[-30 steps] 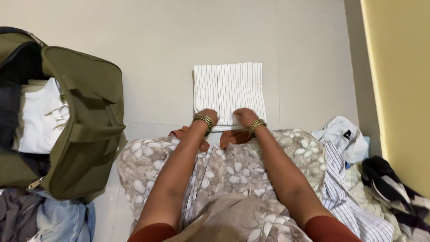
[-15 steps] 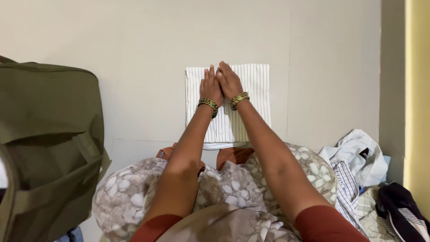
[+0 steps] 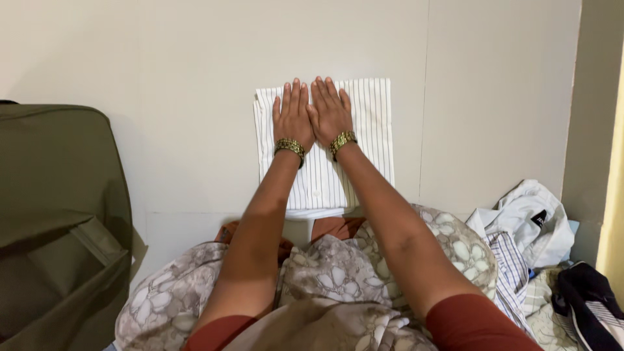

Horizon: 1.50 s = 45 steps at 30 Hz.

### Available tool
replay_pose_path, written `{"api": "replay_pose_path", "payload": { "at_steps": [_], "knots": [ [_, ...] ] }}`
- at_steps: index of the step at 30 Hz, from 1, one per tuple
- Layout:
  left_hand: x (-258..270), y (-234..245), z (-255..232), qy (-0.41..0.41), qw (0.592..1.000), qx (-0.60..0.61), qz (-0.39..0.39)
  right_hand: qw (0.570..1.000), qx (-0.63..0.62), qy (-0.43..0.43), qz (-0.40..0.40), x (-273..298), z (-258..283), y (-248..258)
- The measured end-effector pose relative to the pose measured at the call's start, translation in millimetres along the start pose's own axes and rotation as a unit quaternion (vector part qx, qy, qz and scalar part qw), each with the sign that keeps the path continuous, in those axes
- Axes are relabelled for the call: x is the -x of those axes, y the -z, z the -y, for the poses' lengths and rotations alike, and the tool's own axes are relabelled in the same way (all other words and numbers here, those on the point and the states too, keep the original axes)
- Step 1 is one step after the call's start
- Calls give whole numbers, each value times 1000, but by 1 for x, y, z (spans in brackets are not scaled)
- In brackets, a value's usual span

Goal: The person folds shirts by hand and places them into a green duffel bag on the floor.

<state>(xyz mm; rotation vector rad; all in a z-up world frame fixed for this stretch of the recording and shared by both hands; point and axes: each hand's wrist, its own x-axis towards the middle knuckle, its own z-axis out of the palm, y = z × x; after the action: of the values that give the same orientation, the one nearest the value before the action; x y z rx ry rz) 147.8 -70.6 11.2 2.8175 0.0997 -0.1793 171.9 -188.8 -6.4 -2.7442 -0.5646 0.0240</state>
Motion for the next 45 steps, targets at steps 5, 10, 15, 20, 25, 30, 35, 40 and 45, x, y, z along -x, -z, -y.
{"api": "replay_pose_path", "payload": {
  "at_steps": [5,10,15,20,25,30,35,40,45],
  "knots": [
    [0,8,-2,11,1000,-22,13,999,17,1,43,-9,-8,5],
    [6,32,0,37,994,-76,70,993,59,-43,95,-7,-5,24],
    [12,33,12,90,994,-47,50,978,97,-118,142,-5,-11,45],
    [17,27,24,134,988,-66,42,970,99,-189,118,7,-29,59],
    [13,18,20,126,987,-103,-2,959,101,-241,107,11,-22,54],
    [21,-5,-7,25,999,-15,18,991,68,-49,103,19,2,24],
    [14,18,-6,52,997,-38,46,978,83,-127,145,6,-5,48],
    [34,31,15,70,993,-64,65,962,105,-198,155,28,-25,66],
    [56,41,30,123,985,-87,86,957,106,-234,136,65,-44,70]
  ]
}}
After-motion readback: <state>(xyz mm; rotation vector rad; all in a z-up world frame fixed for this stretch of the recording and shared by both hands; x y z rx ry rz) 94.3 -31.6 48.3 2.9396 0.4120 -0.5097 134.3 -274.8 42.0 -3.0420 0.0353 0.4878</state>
